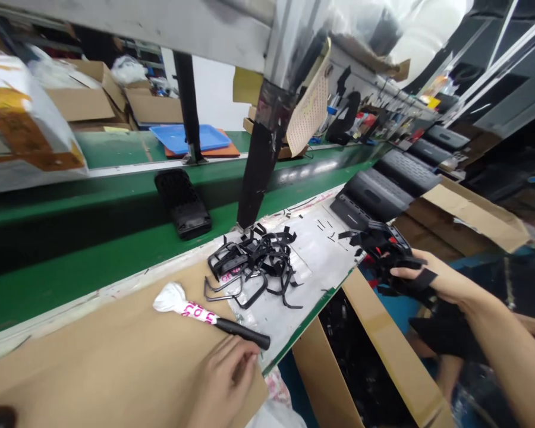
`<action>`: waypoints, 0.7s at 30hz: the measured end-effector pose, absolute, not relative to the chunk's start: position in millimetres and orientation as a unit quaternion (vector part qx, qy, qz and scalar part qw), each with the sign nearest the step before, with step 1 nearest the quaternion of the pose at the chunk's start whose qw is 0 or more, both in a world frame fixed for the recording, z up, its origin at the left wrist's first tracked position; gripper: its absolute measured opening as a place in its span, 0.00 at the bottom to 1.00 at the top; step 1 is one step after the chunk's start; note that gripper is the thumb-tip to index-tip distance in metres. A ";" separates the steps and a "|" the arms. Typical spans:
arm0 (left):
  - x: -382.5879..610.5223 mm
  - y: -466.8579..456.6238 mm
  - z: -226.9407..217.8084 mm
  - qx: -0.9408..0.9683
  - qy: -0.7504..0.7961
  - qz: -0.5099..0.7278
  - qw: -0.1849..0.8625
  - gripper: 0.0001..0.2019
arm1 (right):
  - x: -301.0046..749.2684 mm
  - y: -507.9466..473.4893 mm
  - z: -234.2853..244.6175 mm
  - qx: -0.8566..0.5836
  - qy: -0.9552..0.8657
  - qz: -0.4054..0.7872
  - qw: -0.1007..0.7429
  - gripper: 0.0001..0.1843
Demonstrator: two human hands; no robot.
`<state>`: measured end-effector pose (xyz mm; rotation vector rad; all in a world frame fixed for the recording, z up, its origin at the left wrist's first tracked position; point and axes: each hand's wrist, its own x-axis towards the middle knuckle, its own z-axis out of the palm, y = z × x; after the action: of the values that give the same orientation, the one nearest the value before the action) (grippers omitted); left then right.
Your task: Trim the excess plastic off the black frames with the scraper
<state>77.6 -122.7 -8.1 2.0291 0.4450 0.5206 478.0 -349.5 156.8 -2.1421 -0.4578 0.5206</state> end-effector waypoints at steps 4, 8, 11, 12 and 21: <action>89.9 -134.7 11.2 0.835 0.125 0.225 0.486 0.09 | 463.0 -274.7 165.5 -0.838 -0.248 0.251 0.416 0.24; 112.4 -141.8 25.9 0.830 0.122 0.274 0.470 0.12 | 429.2 -210.0 164.4 -0.823 -0.388 0.247 0.332 0.20; 135.6 -143.4 28.9 0.835 0.132 0.306 0.438 0.13 | 405.4 -173.8 150.9 -0.798 -0.509 0.192 0.261 0.14; 144.3 -144.0 27.7 0.843 0.119 0.302 0.429 0.12 | 398.6 -163.4 144.1 -0.793 -0.526 0.178 0.253 0.13; 211.6 -148.9 -7.1 0.935 -0.049 0.175 0.304 0.18 | 367.0 -123.2 88.0 -0.798 -0.559 0.074 0.211 0.15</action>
<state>211.6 -148.9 -7.1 2.4779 -0.1292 0.4638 367.0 -123.2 88.0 -2.2187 -1.5548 0.2054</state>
